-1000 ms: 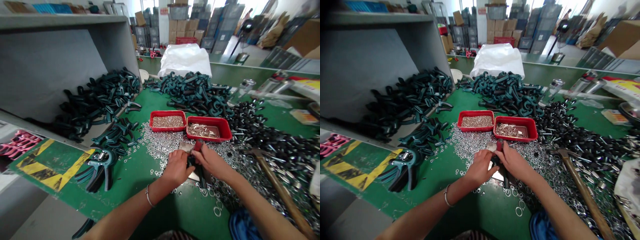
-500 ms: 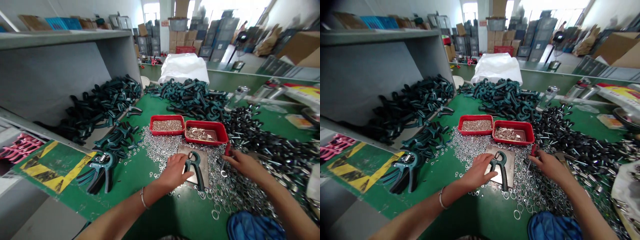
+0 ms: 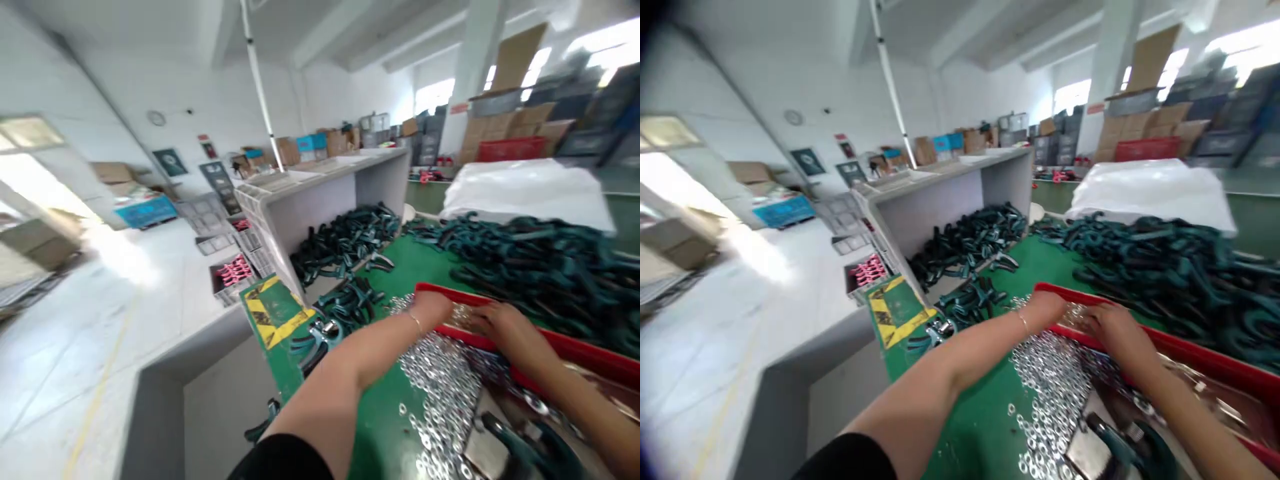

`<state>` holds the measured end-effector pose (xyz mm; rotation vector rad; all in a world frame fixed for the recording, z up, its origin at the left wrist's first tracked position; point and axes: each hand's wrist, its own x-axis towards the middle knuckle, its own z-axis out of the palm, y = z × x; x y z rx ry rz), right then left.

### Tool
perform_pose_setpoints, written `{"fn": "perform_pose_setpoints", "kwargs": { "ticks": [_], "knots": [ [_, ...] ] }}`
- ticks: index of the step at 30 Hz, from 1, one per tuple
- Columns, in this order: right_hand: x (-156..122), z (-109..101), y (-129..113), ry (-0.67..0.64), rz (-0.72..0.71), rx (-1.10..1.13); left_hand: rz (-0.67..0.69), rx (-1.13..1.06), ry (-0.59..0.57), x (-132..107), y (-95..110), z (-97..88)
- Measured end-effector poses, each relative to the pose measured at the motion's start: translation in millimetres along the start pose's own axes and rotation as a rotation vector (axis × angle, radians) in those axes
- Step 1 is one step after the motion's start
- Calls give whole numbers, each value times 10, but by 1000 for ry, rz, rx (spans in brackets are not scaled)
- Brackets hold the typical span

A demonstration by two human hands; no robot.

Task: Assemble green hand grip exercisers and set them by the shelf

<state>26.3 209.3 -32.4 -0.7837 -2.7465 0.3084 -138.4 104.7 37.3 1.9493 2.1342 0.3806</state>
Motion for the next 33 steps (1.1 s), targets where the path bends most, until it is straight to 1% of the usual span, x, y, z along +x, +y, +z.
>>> {"fn": "perform_pose_setpoints", "kwargs": {
  "ticks": [1,3,5,7,10,14,16,17,18,20,21,22,23,24,26,27,29,30,31,33],
  "knots": [
    [178,128,131,-52,-11,2,12,51,-41,61,-40,53],
    [396,336,356,-86,26,20,43,101,-69,171,-117,185],
    [432,457,497,-86,61,47,101,120,-57,233,-176,323],
    [366,503,550,-59,66,77,157,124,-15,251,-221,439],
    [281,507,517,18,70,119,188,126,67,246,-291,530],
    [329,433,344,128,119,204,165,132,140,226,-362,502],
    [304,297,192,200,227,298,162,116,161,177,-344,458],
    [240,194,103,236,298,351,164,98,173,136,-319,437],
    [135,75,13,277,393,431,169,73,186,90,-291,419],
    [-180,-173,-150,301,461,486,161,4,217,25,-267,401],
    [-376,-280,-217,293,484,514,157,-38,229,29,-282,407],
    [-590,-365,-275,268,492,632,161,-83,234,62,-312,427],
    [-818,-424,-327,249,509,731,168,-126,233,114,-344,458],
    [-1055,-456,-376,235,542,785,176,-164,234,164,-366,497],
    [-1530,-443,-471,201,611,822,193,-220,244,172,-337,577],
    [-1748,-404,-514,188,643,799,211,-238,258,104,-276,613],
    [-2088,-278,-583,188,650,704,313,-258,256,-175,-67,692],
    [-2195,-204,-608,203,611,641,396,-261,227,-357,66,744],
    [-2258,-132,-628,225,551,572,486,-253,172,-543,205,806],
    [-2275,-15,-658,273,403,448,587,-207,80,-860,452,949]
  ]
}}
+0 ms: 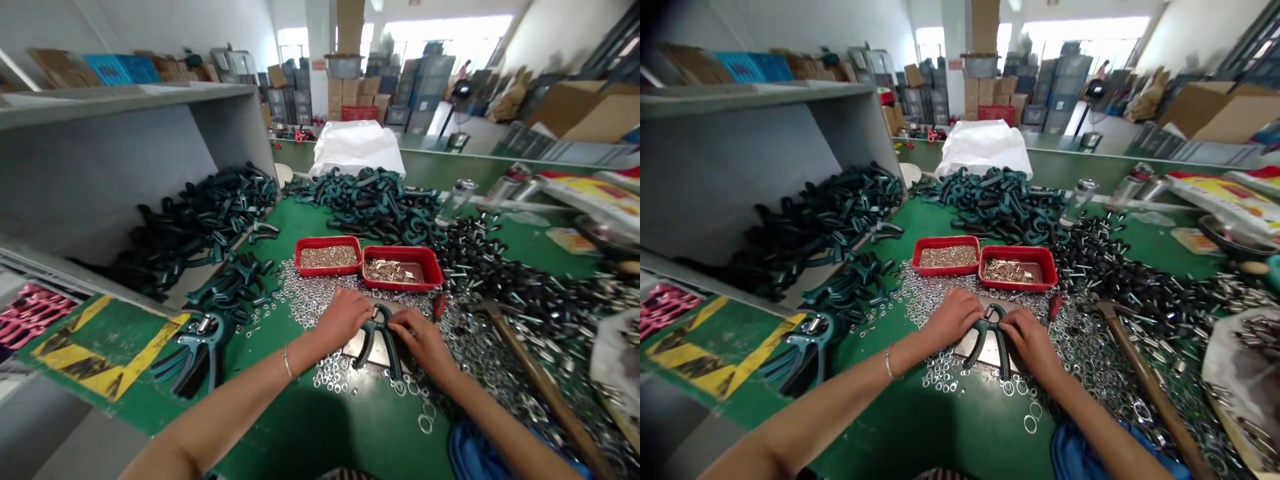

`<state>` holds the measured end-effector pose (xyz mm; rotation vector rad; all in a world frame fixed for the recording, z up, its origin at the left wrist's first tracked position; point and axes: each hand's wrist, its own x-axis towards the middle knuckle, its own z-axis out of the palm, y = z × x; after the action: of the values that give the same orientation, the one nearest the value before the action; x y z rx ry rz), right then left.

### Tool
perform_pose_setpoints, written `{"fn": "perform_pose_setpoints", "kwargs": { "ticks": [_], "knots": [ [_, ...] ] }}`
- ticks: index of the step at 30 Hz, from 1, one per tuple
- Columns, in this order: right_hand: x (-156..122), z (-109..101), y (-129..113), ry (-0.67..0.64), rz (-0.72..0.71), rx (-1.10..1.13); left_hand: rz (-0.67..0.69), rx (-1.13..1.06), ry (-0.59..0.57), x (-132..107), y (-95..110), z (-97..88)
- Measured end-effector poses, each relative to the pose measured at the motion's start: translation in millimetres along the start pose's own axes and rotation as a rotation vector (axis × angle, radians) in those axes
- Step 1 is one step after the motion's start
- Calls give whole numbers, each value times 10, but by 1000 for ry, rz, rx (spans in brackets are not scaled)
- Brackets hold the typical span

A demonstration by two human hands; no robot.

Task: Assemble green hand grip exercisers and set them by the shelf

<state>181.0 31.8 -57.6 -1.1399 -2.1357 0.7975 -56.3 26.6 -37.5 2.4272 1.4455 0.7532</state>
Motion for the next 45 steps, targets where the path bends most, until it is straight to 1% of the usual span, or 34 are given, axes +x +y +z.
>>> {"fn": "perform_pose_setpoints", "kwargs": {
  "ticks": [2,3,5,9,14,18,20,24,27,29,31,32,34,35,37,39,40,41,42,44,45],
  "knots": [
    [35,85,-3,16,-125,-61,13,50,-56,-79,207,157],
    [60,114,-10,20,-163,-86,9,81,-68,-92,254,211],
    [93,149,-19,25,-212,-133,5,152,-78,-83,270,262],
    [68,187,-6,40,-246,-210,47,258,-99,-50,217,236],
    [40,252,-1,60,-275,-329,57,243,-99,-74,218,199],
    [52,270,-10,35,-343,-488,94,276,-113,-95,217,192],
    [45,256,-13,17,-368,-528,109,302,-119,-103,214,191],
    [15,201,-42,-69,-407,-508,190,404,-138,-76,245,180],
    [-16,137,-73,-113,-373,-371,289,465,-174,-5,309,153],
    [-66,46,-57,-103,-292,-248,327,482,-202,33,350,131],
    [-163,-124,17,-49,-188,-201,354,473,-230,29,373,111],
    [-233,-245,77,-6,-144,-229,363,458,-241,9,375,105],
    [-416,-545,229,87,-86,-387,344,410,-246,-59,360,99],
    [-524,-709,311,122,-65,-507,303,371,-241,-94,344,100],
    [-755,-1010,470,153,-5,-789,176,254,-227,-129,292,102],
    [-966,-1225,610,158,74,-1008,86,109,-221,-78,210,83],
    [-1050,-1294,672,159,109,-1068,64,48,-207,-14,153,56],
    [-1113,-1342,730,157,135,-1091,49,14,-184,73,82,12],
    [-1155,-1379,782,152,150,-1078,12,25,-155,178,-5,-49],
    [-1175,-1446,858,152,170,-967,-142,144,-93,415,-226,-215],
    [-1160,-1486,873,172,179,-854,-252,231,-75,531,-354,-311]
  ]
}}
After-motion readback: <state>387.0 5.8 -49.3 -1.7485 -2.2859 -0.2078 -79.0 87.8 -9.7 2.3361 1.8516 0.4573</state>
